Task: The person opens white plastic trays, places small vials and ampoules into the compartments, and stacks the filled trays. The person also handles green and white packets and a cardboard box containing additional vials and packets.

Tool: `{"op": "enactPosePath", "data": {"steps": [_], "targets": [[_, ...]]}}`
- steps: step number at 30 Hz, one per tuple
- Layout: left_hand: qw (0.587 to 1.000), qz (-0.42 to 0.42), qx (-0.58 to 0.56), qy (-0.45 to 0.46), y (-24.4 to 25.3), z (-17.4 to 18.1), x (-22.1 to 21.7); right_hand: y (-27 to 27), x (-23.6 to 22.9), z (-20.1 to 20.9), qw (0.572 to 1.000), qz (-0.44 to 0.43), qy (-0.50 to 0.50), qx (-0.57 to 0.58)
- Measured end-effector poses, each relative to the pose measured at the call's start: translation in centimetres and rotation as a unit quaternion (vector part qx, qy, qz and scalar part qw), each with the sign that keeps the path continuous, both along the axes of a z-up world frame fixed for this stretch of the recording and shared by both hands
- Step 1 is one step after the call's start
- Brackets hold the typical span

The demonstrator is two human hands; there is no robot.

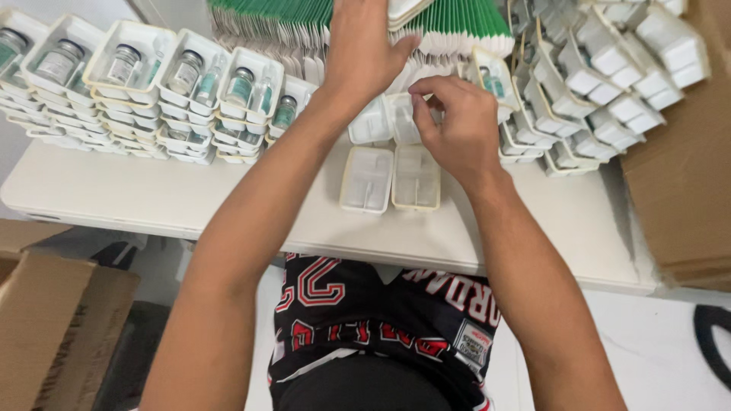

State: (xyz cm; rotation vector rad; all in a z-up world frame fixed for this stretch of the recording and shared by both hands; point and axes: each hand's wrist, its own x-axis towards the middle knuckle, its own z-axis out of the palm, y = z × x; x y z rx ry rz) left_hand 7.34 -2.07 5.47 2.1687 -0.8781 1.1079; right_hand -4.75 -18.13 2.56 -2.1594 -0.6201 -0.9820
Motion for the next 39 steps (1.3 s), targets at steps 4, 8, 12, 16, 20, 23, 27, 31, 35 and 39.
{"op": "enactPosePath", "data": {"steps": [4, 8, 12, 16, 20, 23, 27, 31, 35, 39], "targets": [[0.962, -0.055, 0.107, 0.246, 4.4, -1.1, -6.2, 0.0, -0.1, -0.1, 0.998, 0.017, 0.042, -0.046], [0.952, -0.073, 0.177, 0.239, 5.8, -2.3, -8.1, 0.1, -0.5, 0.7, 0.989, 0.024, 0.061, -0.130], [0.958, -0.089, 0.195, 0.191, 5.6, -3.8, -7.8, 0.0, -1.1, 1.0, 0.968, 0.012, 0.148, -0.202], [0.953, -0.061, 0.210, 0.211, 5.3, -5.2, -7.4, 0.4, -1.0, 1.0, 0.949, -0.012, 0.206, -0.240], [0.964, -0.061, 0.178, 0.189, 5.3, -5.6, -7.4, 0.4, -0.9, 0.9, 0.950, -0.011, 0.212, -0.230], [0.966, -0.063, 0.183, 0.174, 5.5, -5.5, -7.6, 0.6, -0.9, 0.8, 0.949, -0.018, 0.226, -0.221], [0.966, -0.046, 0.200, 0.157, 5.4, -5.4, -7.6, 0.7, -0.7, 0.5, 0.948, -0.025, 0.223, -0.224], [0.970, -0.057, 0.188, 0.144, 5.4, -5.4, -7.8, 0.7, -0.5, 0.5, 0.950, -0.033, 0.214, -0.224], [0.970, -0.068, 0.170, 0.159, 5.4, -5.3, -7.7, 0.5, -0.3, 0.3, 0.951, -0.027, 0.213, -0.224], [0.969, -0.063, 0.175, 0.164, 5.6, -5.2, -7.7, 0.6, -0.3, 0.2, 0.950, -0.030, 0.213, -0.225]]}}
